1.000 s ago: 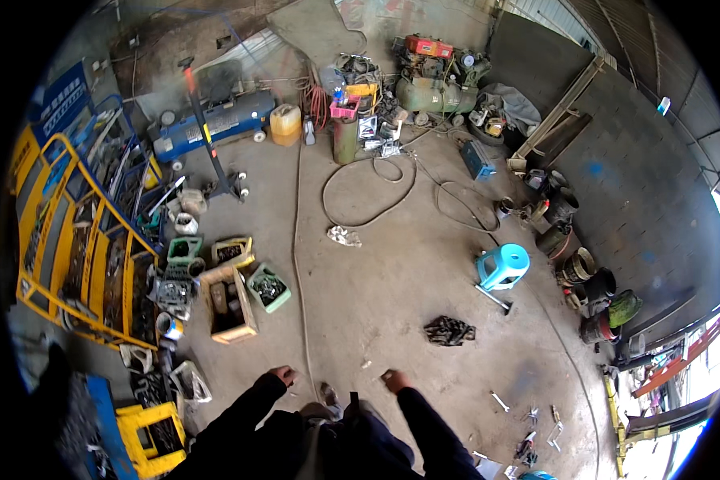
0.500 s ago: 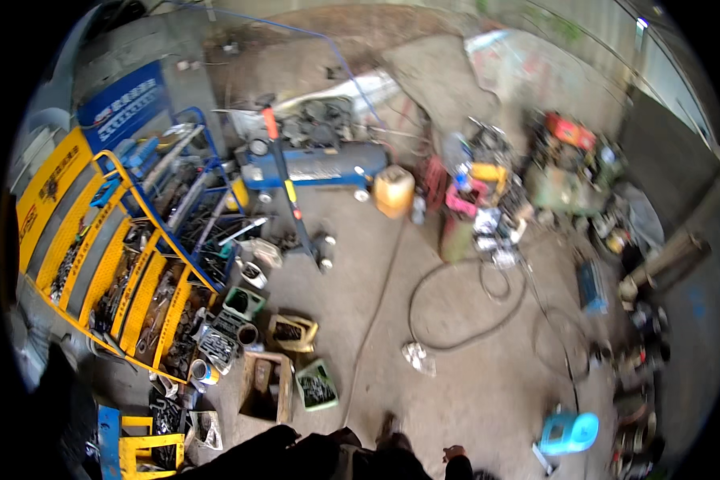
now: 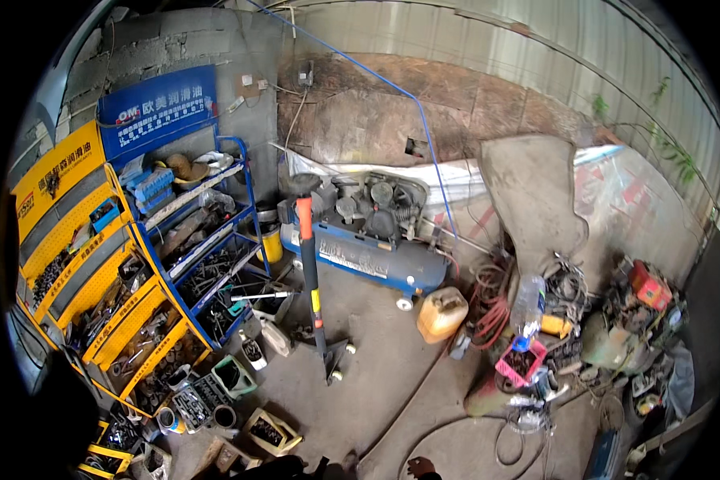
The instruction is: The person uses an angle grinder to sand a damaged area on the side of a beige van. They then use a pneumatic hammer to chip away at the bodywork and a welding torch to heat the metal surface. The person switches between tools to prepare the vehicle panel for further repair.
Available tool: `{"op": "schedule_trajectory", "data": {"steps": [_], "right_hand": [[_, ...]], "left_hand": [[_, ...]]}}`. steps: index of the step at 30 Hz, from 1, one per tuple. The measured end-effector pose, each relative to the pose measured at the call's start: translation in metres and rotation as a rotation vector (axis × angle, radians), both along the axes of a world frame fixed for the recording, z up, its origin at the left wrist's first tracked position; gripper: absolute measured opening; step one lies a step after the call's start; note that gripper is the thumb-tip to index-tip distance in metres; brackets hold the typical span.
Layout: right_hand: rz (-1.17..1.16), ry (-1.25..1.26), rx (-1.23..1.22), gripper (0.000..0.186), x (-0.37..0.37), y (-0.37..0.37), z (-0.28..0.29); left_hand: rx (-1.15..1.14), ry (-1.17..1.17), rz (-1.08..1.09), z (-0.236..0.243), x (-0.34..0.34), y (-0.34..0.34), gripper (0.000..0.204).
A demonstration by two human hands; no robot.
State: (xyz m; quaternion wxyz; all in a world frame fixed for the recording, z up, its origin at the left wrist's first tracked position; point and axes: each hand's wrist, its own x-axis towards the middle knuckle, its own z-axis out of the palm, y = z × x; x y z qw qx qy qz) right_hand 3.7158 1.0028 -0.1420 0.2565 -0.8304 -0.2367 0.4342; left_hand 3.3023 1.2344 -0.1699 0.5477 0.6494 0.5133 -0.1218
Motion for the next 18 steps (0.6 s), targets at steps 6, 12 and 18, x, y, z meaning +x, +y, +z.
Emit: {"op": "schedule_trajectory", "data": {"steps": [6,12,18], "right_hand": [[-0.317,0.231,0.109,0.031,0.233,0.038,-0.071],[1.050,-0.761,-0.346,0.046,0.386,0.193,-0.125],[0.277,0.051,-0.260,0.030,0.453,0.446,-0.064]], "left_hand": [[-0.098,-0.330,0.062,0.047,0.278,0.188,0.033],[0.082,-0.428,0.194,-0.015,0.338,0.355,0.030],[0.115,0.297,-0.073,-0.016,0.312,0.376,0.048]]}}
